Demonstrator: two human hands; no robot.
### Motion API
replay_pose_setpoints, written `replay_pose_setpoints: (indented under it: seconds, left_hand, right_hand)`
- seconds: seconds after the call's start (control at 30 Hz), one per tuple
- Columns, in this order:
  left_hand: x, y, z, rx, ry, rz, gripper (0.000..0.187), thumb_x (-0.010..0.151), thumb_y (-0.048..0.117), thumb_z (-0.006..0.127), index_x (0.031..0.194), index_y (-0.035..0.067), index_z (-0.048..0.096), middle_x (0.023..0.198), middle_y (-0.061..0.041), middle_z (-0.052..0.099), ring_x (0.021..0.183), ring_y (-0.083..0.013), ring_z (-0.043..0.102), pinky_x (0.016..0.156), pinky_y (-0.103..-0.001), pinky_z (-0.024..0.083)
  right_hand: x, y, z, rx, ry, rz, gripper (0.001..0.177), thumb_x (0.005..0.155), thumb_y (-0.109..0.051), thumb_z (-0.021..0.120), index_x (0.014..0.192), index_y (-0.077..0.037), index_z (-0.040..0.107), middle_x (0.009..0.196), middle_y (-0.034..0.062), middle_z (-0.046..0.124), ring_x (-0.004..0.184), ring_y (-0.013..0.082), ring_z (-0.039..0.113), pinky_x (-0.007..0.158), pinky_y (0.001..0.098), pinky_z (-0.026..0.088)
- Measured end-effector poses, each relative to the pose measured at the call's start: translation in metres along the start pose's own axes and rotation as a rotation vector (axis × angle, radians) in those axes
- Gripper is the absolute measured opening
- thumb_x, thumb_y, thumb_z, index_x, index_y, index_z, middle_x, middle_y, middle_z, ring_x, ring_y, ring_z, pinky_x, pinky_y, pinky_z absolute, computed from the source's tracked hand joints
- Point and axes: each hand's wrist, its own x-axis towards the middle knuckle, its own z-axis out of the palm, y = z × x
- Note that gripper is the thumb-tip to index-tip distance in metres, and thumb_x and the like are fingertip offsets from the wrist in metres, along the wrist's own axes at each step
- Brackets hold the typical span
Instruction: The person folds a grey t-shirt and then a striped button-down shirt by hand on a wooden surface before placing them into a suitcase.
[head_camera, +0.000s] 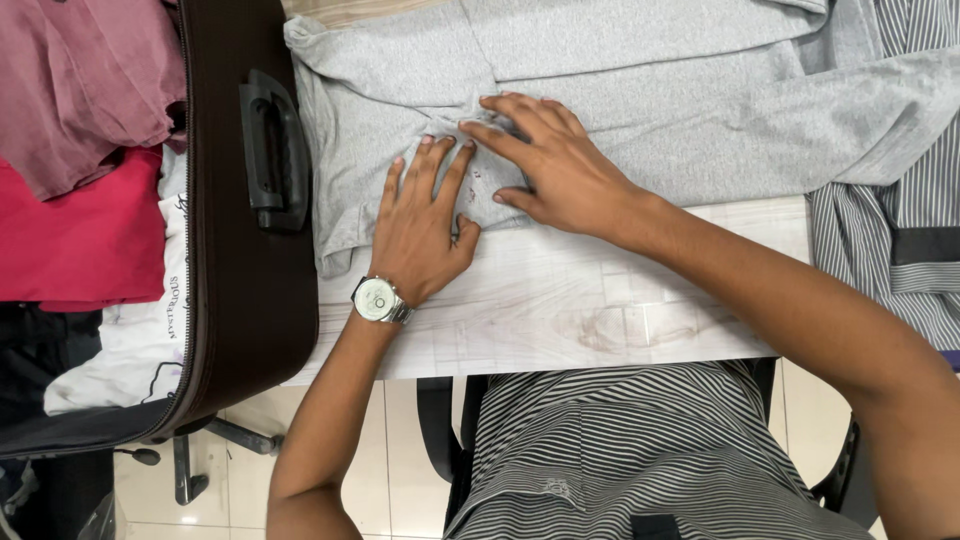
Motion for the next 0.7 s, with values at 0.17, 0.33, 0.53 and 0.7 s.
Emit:
replay_pose_setpoints:
  seconds: [0.17, 0.33, 0.53, 0.7]
  left_hand:
    - [0.015, -0.001, 0.012, -0.073, -0.003, -0.034, 0.069, 0.087, 0.025, 0.060, 0.151, 0.008, 0.041, 0.166, -0.017, 0.034, 0.158, -0.0327, 0.023, 0.131, -0.055, 0.013]
    - [0.022, 0.002, 0.032, 0.030, 0.013, 0.032, 0.072, 0.092, 0.030, 0.058, 0.158, 0.010, 0.037, 0.166, -0.020, 0.027, 0.155, -0.0359, 0.018, 0.125, -0.057, 0.012]
    - [0.031, 0.014, 0.016, 0.050, -0.119, -0.111, 0.076, 0.083, 0.029, 0.059, 0.154, 0.012, 0.039, 0.164, -0.018, 0.027, 0.156, -0.0374, 0.014, 0.125, -0.060, 0.009]
    - [0.054, 0.044, 0.033, 0.077, -0.022, -0.011, 0.072, 0.086, 0.030, 0.059, 0.151, 0.006, 0.040, 0.166, -0.020, 0.026, 0.158, -0.0382, 0.014, 0.127, -0.062, 0.008]
  right_hand:
    - [-0.012, 0.008, 0.017, -0.136, -0.092, 0.040, 0.068, 0.106, -0.052, 0.034, 0.163, -0.015, 0.021, 0.166, 0.0133, 0.024, 0.154, 0.0270, 0.018, 0.124, 0.0565, 0.007]
    - [-0.037, 0.032, 0.009, -0.144, -0.064, 0.102, 0.074, 0.105, -0.059, 0.022, 0.163, -0.015, 0.013, 0.168, 0.0120, 0.018, 0.155, 0.0261, 0.015, 0.125, 0.0525, 0.003]
    - [-0.087, 0.076, -0.031, -0.265, -0.117, 0.323, 0.071, 0.101, -0.061, 0.020, 0.163, -0.026, 0.012, 0.169, 0.0099, 0.012, 0.154, 0.0258, 0.009, 0.121, 0.0560, -0.004]
    - [-0.114, 0.106, -0.053, -0.233, 0.082, 0.360, 0.074, 0.106, -0.062, 0.020, 0.164, -0.016, 0.021, 0.169, 0.0174, 0.018, 0.157, 0.0323, 0.013, 0.124, 0.0575, -0.002]
